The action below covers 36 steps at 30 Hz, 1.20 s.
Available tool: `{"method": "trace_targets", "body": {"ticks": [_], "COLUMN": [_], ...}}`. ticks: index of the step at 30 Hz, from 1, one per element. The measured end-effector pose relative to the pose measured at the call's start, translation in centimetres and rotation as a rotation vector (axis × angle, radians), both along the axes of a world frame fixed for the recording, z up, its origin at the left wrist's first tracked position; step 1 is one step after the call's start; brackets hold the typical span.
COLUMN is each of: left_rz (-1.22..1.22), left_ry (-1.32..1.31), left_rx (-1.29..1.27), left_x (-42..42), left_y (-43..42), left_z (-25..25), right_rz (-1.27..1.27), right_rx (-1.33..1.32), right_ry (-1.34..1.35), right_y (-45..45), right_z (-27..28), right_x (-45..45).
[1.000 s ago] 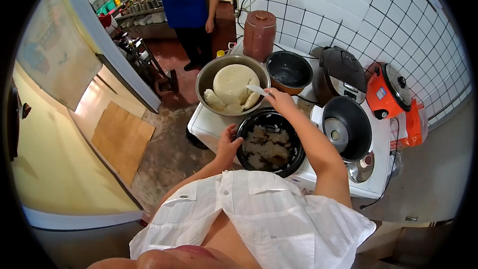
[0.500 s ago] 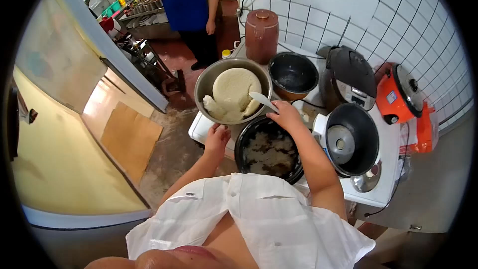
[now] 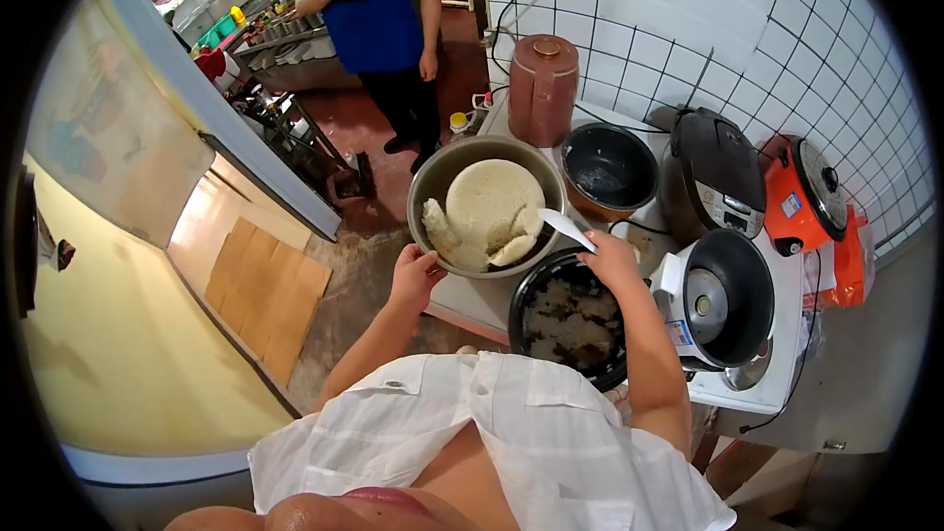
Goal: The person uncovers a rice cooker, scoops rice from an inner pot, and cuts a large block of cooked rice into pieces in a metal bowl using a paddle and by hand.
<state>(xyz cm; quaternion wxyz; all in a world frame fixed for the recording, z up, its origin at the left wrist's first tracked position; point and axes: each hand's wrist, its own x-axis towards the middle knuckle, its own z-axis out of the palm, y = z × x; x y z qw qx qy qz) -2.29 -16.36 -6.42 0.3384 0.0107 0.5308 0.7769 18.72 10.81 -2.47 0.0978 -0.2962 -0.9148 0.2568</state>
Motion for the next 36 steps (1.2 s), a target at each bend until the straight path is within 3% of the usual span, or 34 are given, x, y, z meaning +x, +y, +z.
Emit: {"method": "trace_targets", "body": {"ticks": [10, 13, 18, 27, 30, 33, 36], "left_rz": [-0.302, -0.35, -0.355, -0.289, -0.245, -0.026, 0.025], "left_ry": [0.026, 0.034, 0.038, 0.126, 0.358, 1.191, 1.368], "left_rx": [-0.005, -0.05, -0.048, -0.18, -0.236, -0.53, -0.48], "left_x": [-9.1, -10.3, -11.4, -12.5, -13.4, -13.8, -11.4], "left_y": [-1.2, -1.1, -0.6, 0.0, 0.2, 0.2, 0.5], "left_z": [0.4, 0.2, -0.2, 0.7, -1.0, -1.1, 2.7], "right_rz": [-0.094, -0.121, -0.123, -0.082, -0.053, -0.054, -0.081], "right_rx": [-0.163, -0.092, 0.014, -0.063, -0.041, 0.004, -0.044], "right_ry": [0.021, 0.059, 0.041, 0.038, 0.091, 0.177, 0.229], "right_y": [-0.4, 0.3, 2.2, 2.2, 1.8, 2.0, 1.2], "right_z": [1.7, 1.0, -0.1, 0.7, 1.6, 1.9, 3.4], "right_x": [-0.9, -0.6, -0.3, -0.6, -0.6, -0.7, -1.6]}}
